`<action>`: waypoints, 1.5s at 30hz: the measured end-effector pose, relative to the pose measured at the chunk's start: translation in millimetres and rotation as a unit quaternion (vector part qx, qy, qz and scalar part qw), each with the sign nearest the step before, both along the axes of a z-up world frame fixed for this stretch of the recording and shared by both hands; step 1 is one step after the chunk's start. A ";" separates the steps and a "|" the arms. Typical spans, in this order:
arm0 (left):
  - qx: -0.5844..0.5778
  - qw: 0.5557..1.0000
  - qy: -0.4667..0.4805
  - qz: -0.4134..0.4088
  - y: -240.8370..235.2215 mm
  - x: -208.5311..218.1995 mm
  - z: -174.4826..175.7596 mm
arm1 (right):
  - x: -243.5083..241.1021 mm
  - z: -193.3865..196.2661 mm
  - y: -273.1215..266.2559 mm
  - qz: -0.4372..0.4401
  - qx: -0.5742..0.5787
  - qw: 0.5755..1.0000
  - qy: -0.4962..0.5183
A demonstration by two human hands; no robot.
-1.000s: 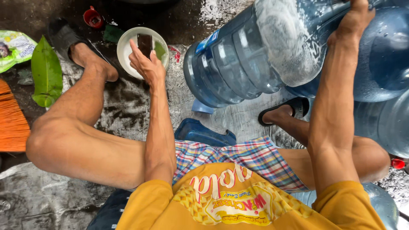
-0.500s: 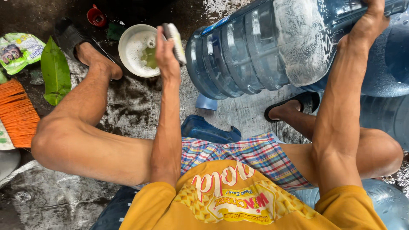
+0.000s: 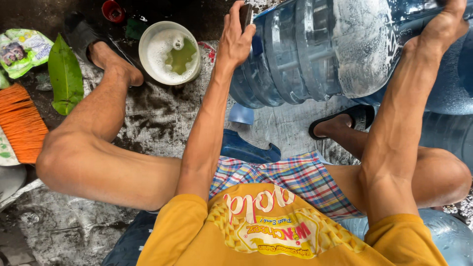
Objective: The person cleans the exterior of a large water bottle by hand using a sponge and soapy water, wiping the surface repeatedly while rotating the bottle.
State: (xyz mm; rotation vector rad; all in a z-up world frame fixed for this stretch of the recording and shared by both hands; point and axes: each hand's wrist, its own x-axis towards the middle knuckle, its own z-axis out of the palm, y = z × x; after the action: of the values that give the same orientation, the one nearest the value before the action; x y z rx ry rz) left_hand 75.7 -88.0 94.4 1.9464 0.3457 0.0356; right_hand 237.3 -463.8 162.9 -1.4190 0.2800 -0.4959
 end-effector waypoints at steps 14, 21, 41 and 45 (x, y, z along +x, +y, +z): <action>-0.018 0.989 -0.030 0.142 -4.8 15.8 -47.1 | 6.1 7.9 15.1 -0.123 0.074 0.989 0.016; 0.007 0.977 -0.162 0.138 -86.3 -92.2 7.9 | -4.0 29.1 31.8 -0.179 0.107 0.975 0.076; -0.021 0.987 -0.051 0.148 -17.6 -51.4 4.1 | -23.4 30.2 37.1 0.101 0.012 0.991 -0.087; -0.083 0.992 0.099 0.010 37.6 32.3 -18.1 | -27.5 39.9 54.6 0.116 -0.020 0.985 -0.124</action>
State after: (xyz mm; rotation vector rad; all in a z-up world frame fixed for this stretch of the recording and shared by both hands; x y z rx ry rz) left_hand 108.0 -50.4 76.3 1.7842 0.4836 -0.1688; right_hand 209.8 -409.2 202.8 -1.3913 -0.0964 -0.4823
